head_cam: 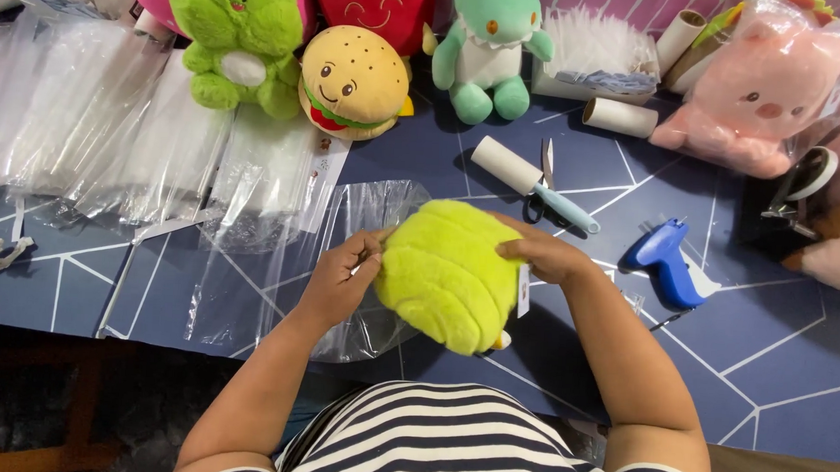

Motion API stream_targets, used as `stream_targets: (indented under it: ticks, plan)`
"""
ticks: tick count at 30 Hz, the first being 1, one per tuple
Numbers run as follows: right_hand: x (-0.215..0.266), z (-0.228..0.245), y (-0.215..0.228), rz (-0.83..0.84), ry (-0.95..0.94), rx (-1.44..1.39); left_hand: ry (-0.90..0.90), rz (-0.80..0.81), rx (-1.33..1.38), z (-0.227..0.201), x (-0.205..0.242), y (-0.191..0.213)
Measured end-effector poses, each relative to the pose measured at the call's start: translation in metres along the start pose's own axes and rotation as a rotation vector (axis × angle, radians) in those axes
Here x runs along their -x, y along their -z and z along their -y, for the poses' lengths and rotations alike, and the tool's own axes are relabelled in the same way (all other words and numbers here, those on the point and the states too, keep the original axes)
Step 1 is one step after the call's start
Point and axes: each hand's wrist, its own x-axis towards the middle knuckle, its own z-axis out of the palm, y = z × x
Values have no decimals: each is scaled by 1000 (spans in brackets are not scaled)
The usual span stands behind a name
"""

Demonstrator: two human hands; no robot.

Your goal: The person cleans a green plush toy using a lint roller and then places the toy into a plastic bag, sealing it with a small tie.

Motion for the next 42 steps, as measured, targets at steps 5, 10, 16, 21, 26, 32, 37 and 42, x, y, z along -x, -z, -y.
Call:
stream_targets:
  ticks: [5, 10, 16, 21, 26, 32, 37, 42]
  plan:
    - [4, 32, -42, 66, -27, 311, -63, 113, -165, -32, -7, 4]
    - [-13, -7, -15, 185, -10, 400, -111, 153, -359, -35, -11, -7]
    - [-31, -32, -18, 106, 352, 273, -428, 206, -212, -2, -5, -19]
    - [4, -18, -41, 117, 236, 156, -652, -8, -542, 16, 12, -15]
    - [45, -20, -29, 63, -4, 272, -416, -48, -485, 26, 56, -4]
    - [78, -42, -30, 171, -8, 213, -192, -11, -342, 50, 84, -7]
    - [91, -65, -36, 11, -36, 122, -154, -66, -226, 60, 78, -21]
    - [102, -100, -34, -202, 100, 48, -162, -18, -146, 71, 65, -29]
